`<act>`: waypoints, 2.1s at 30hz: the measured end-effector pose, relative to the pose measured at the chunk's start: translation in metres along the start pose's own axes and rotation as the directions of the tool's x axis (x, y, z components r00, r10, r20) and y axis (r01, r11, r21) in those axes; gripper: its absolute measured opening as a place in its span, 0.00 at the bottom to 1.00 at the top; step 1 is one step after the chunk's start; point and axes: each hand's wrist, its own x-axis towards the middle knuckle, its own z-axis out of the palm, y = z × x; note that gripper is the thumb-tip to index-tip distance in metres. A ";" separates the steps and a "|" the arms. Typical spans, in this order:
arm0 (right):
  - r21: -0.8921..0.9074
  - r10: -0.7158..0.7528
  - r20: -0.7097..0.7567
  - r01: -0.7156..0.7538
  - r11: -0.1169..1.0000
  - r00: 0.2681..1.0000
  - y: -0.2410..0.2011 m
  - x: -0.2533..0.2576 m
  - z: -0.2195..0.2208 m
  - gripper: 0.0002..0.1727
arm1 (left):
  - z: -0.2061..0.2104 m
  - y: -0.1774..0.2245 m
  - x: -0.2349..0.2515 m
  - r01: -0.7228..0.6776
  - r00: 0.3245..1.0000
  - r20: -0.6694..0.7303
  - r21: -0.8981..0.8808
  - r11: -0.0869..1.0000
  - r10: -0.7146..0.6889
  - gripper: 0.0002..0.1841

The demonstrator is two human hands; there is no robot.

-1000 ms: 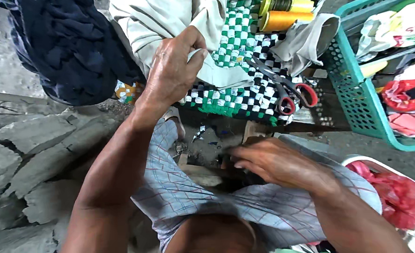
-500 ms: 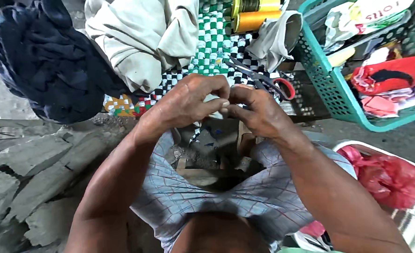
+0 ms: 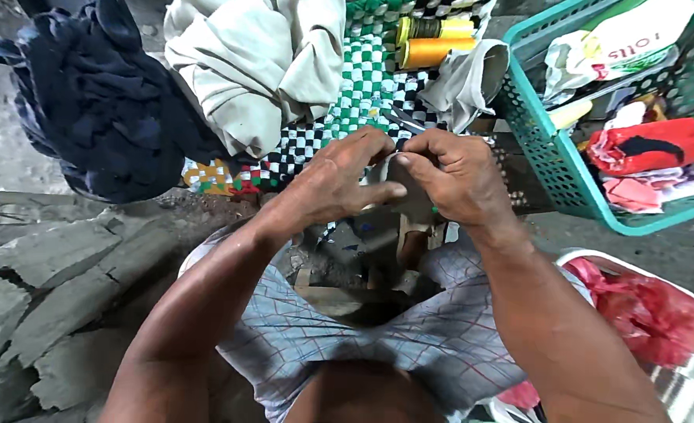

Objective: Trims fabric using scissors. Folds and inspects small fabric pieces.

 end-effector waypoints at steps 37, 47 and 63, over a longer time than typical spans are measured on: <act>0.290 0.004 -0.057 0.012 0.957 0.998 0.021 0.014 -0.041 0.07 | -0.060 -0.034 -0.024 -0.170 0.917 -0.374 -0.678 0.715 -0.137 0.05; 0.346 0.055 0.200 -0.123 0.930 0.978 0.000 0.003 -0.022 0.06 | -0.062 -0.035 -0.023 -0.182 0.744 -0.622 -0.541 0.821 -0.244 0.07; 0.212 0.216 0.439 -0.334 0.918 0.872 0.025 0.016 -0.042 0.09 | -0.123 -0.068 -0.070 -0.045 0.366 -0.883 -0.331 0.943 -0.292 0.05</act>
